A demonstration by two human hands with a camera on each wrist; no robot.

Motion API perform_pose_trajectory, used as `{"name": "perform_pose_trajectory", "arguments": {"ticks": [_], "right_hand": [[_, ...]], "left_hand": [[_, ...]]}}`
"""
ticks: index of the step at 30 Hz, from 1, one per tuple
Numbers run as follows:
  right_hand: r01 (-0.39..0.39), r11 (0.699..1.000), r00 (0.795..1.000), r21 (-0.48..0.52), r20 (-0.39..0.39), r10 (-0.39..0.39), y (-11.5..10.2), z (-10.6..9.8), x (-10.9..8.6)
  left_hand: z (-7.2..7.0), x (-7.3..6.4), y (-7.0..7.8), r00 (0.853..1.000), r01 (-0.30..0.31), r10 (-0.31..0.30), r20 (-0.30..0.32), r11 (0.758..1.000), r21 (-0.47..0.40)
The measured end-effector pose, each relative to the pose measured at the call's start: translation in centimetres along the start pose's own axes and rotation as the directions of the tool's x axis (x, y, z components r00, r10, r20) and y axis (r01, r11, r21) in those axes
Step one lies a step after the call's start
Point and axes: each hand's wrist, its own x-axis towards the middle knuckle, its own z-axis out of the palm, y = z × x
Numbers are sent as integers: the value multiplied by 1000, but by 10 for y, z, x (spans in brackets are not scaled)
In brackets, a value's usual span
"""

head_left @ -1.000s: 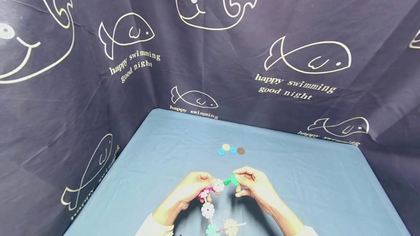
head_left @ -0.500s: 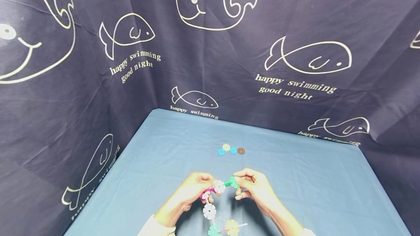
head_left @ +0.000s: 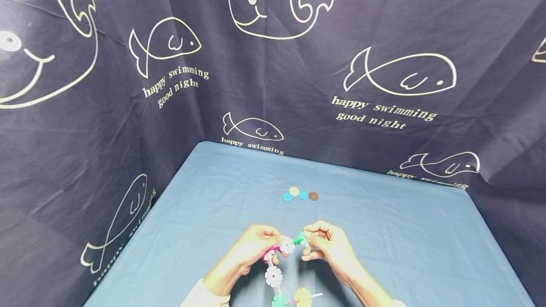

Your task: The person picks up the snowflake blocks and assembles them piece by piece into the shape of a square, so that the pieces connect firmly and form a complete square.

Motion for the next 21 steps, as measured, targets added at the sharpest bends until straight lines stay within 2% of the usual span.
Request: {"name": "perform_pose_trajectory", "arguments": {"ticks": [8, 13, 21], "right_hand": [[-12, 1000, 996, 3, 92, 12, 3, -5, 2], [-24, 1000, 992, -10, 125, 25, 6, -5, 5], [-23, 996, 984, -84, 173, 37, 0, 2, 10]], "left_hand": [[6, -1, -1, 997, 45, -46, 68, 999, 22], [10, 1, -3, 997, 56, -59, 57, 997, 46], [11, 1, -10, 996, 59, -60, 68, 998, 21]]}}
